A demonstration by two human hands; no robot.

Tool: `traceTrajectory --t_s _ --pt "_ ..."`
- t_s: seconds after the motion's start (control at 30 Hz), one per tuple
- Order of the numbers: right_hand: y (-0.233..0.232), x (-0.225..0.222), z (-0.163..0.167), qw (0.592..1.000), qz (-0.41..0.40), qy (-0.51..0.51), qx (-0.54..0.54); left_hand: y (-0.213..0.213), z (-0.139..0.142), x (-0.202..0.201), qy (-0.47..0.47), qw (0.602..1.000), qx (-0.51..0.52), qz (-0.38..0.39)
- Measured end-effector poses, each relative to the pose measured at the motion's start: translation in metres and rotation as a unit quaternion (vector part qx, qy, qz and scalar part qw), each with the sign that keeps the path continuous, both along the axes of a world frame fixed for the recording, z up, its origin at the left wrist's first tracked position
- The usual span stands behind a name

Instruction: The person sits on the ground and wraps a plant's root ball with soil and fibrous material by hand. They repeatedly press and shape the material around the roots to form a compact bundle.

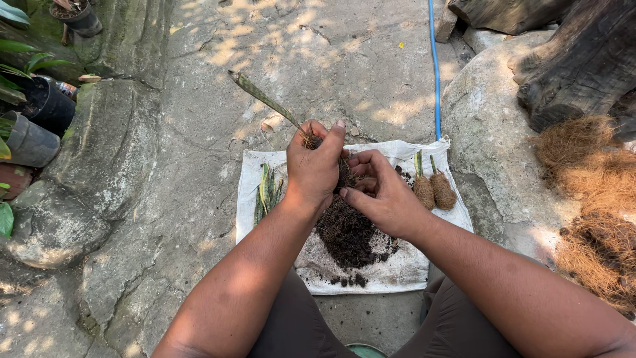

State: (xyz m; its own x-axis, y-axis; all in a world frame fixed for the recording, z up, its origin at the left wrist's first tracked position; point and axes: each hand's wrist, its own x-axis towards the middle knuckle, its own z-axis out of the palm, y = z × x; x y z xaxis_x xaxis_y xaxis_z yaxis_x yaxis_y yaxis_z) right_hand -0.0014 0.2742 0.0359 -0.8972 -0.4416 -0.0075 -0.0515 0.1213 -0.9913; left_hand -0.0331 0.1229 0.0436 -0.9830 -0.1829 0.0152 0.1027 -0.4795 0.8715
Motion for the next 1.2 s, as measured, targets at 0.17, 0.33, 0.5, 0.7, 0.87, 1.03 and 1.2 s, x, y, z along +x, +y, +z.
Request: traceTrajectory --t_s 0.17,0.33,0.5,0.7,0.87,1.03,1.2 --pt "-0.001 0.002 0.006 0.999 -0.011 -0.029 0.008 -0.001 0.01 0.003 -0.033 0.998 0.007 -0.044" --pt "-0.003 0.007 0.017 0.992 -0.041 0.002 0.118 0.004 0.003 0.002 -0.01 1.0 -0.001 -0.005" --pt "-0.007 0.013 0.021 0.988 -0.034 0.016 0.151 0.003 -0.004 0.003 -0.105 0.994 -0.03 0.001" --pt "-0.009 0.011 0.021 0.988 -0.036 -0.009 0.149 0.004 -0.002 0.006 0.019 0.99 -0.137 0.011" --pt "-0.008 0.011 0.018 0.987 -0.05 -0.015 0.151 0.004 -0.006 0.001 -0.008 0.994 -0.108 -0.024" --pt "-0.007 0.01 0.014 0.993 -0.043 -0.003 0.115 0.002 -0.013 0.0 0.021 0.987 -0.152 -0.041" --pt "-0.007 0.01 0.016 0.992 -0.048 -0.015 0.119 -0.001 -0.019 0.003 0.14 0.959 -0.233 -0.082"
